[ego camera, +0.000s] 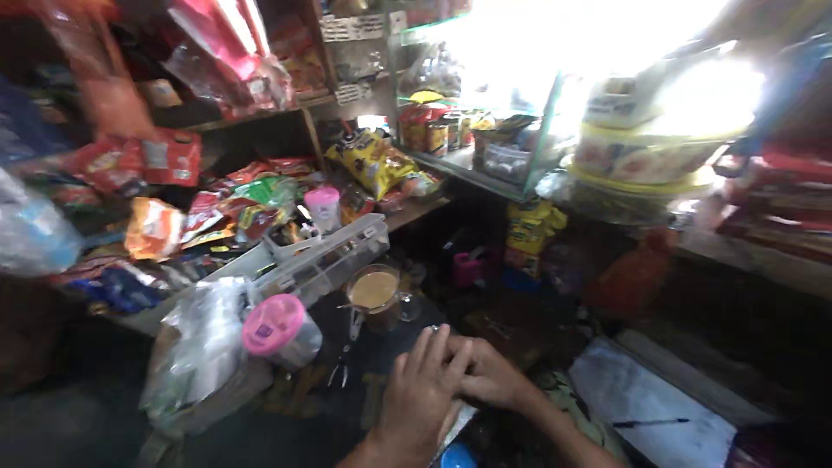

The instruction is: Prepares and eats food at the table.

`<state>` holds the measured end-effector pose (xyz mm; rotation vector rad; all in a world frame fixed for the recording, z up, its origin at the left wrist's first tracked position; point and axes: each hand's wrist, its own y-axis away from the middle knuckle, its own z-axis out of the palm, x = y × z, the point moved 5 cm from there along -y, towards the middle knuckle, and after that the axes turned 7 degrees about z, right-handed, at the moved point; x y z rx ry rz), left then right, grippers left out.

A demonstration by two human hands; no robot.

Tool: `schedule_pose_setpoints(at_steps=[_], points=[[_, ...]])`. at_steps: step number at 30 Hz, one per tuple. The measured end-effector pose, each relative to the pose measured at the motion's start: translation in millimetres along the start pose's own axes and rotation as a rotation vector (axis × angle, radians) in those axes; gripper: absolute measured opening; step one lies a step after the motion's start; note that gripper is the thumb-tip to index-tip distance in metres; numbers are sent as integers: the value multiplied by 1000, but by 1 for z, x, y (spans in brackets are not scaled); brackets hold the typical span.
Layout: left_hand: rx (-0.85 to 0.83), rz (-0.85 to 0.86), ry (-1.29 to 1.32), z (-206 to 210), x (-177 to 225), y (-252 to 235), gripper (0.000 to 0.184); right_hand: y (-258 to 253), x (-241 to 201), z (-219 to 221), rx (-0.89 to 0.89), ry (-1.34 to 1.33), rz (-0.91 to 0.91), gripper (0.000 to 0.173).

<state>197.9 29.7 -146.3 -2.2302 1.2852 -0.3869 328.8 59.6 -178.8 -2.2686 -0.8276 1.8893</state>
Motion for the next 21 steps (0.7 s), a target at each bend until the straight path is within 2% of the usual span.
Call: schedule_pose_setpoints(at_steps=[2, 4, 7, 11, 16, 21], points=[[58, 0, -56, 2, -7, 6, 62, -2, -1, 1, -12, 8, -21, 25], [72, -24, -73, 0, -11, 10, 70, -2, -6, 3, -16, 46, -38, 25], [43, -79, -31, -2, -16, 16, 86, -3, -9, 4, -35, 99, -77, 24], [-11, -148, 89, 1, -19, 17, 94, -3, -10, 5, -41, 132, -74, 21], [87, -118, 253, 11, -28, 21, 89, 2, -4, 3, 11, 120, -98, 23], [94, -132, 329, 8, -28, 17, 85, 3, -1, -3, 163, 44, -102, 21]])
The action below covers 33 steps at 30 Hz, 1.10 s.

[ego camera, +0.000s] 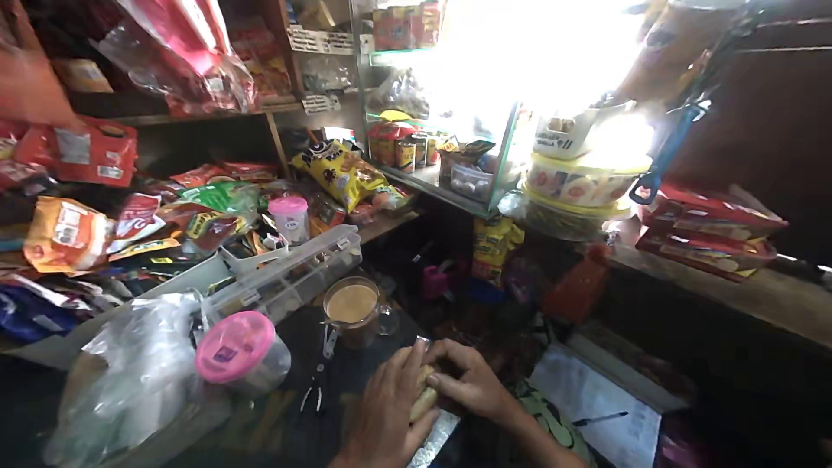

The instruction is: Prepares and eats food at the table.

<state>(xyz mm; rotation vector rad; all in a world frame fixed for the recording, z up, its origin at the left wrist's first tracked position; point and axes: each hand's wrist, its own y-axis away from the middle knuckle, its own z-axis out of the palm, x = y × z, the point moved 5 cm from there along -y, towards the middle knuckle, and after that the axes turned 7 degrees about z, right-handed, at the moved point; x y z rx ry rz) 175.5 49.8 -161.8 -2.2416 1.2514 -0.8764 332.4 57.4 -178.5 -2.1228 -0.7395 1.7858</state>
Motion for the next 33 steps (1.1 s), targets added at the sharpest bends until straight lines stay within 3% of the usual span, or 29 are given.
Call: schedule_pose_setpoints(at_steps=[5, 9, 16, 22, 27, 33], points=[[3, 2, 20, 2, -3, 0, 75, -1, -1, -4, 88, -33, 39, 26], [18, 40, 9, 5, -3, 1, 67, 0, 3, -5, 23, -45, -9, 22], [23, 5, 18, 2, -2, 0, 71, -1, 3, -1, -101, -59, -86, 21], [20, -5, 20, 2, -4, -1, 60, 0, 1, -3, -22, -47, -95, 20], [7, -59, 61, 1, -4, -1, 60, 3, 2, -8, 98, -50, -51, 16], [0, -84, 74, 0, -4, -1, 61, 3, 3, -8, 115, -143, -16, 16]])
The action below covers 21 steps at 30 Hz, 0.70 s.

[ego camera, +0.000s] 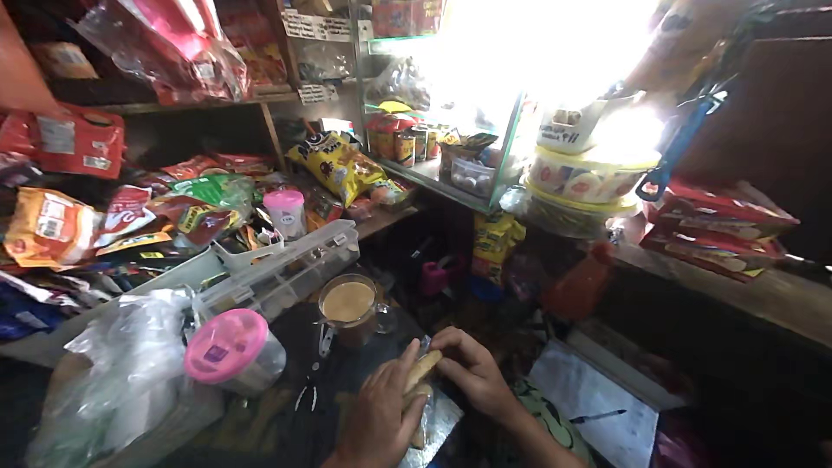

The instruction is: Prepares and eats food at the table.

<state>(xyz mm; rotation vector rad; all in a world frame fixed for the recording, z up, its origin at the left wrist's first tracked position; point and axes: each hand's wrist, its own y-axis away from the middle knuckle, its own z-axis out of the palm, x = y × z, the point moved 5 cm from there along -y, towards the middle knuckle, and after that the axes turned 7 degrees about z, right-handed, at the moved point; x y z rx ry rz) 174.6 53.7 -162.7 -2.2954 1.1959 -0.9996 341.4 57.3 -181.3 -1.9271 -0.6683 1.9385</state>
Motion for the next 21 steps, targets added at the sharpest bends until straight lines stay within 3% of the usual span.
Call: schedule_pose_setpoints(at_steps=[16, 21], points=[[-4, 73, 3, 2, -1, -1, 58, -1, 2, 2, -55, -8, -5, 18], [-13, 47, 15, 1, 0, 1, 66, 0, 2, 2, -44, 19, 4, 18]])
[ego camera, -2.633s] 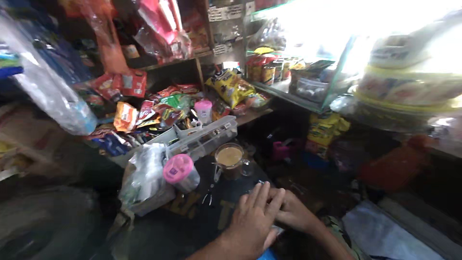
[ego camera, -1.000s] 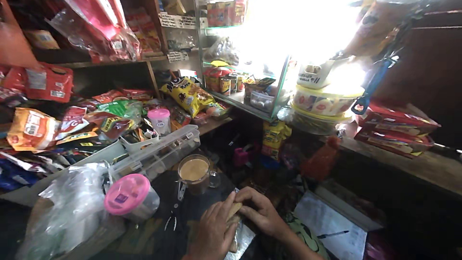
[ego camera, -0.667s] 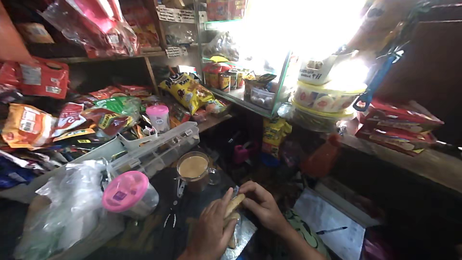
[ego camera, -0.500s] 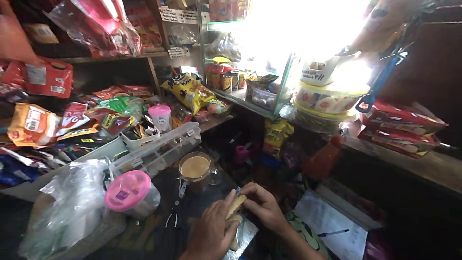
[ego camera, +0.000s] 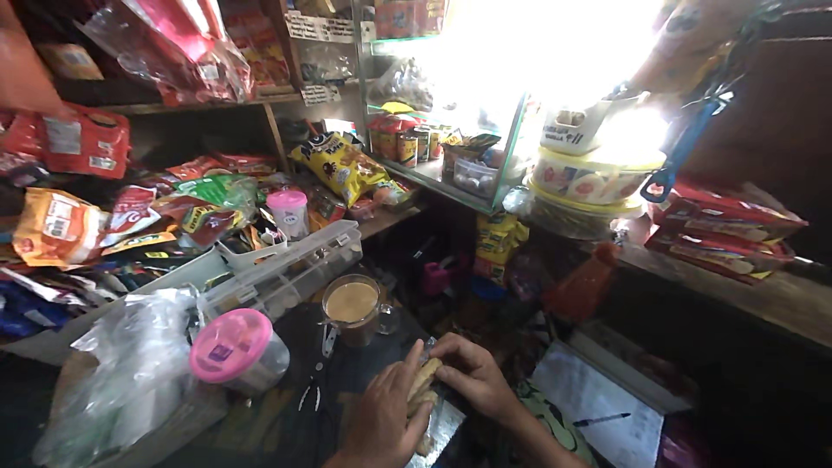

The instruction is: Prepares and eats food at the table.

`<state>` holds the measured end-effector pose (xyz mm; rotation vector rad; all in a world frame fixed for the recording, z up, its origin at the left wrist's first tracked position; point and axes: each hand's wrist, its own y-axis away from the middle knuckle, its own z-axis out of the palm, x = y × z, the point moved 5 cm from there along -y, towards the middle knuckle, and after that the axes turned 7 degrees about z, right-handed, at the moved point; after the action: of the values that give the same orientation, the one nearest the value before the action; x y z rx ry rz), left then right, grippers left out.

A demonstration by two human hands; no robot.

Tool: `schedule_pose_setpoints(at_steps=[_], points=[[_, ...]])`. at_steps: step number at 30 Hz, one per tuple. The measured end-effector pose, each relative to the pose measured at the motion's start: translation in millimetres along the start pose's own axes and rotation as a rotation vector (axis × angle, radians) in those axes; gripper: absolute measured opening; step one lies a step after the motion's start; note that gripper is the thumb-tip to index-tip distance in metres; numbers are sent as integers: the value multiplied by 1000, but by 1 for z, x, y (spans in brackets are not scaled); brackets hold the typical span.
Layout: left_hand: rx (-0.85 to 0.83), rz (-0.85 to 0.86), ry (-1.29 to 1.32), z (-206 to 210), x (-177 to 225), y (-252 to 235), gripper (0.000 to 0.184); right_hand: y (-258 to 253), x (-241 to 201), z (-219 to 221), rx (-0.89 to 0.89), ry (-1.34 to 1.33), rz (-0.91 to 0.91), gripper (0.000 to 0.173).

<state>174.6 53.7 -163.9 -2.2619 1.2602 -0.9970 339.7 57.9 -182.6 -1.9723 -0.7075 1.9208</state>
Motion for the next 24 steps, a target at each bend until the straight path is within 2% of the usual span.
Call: schedule_pose_setpoints(at_steps=[4, 9, 24], points=[[17, 20, -6, 2, -2, 1, 71, 0, 0, 0, -9, -1, -1, 18], [6, 19, -11, 2, -1, 0, 65, 0, 0, -1, -14, 40, -10, 20], [3, 24, -22, 2, -2, 1, 67, -1, 0, 0, -16, 19, 19, 19]])
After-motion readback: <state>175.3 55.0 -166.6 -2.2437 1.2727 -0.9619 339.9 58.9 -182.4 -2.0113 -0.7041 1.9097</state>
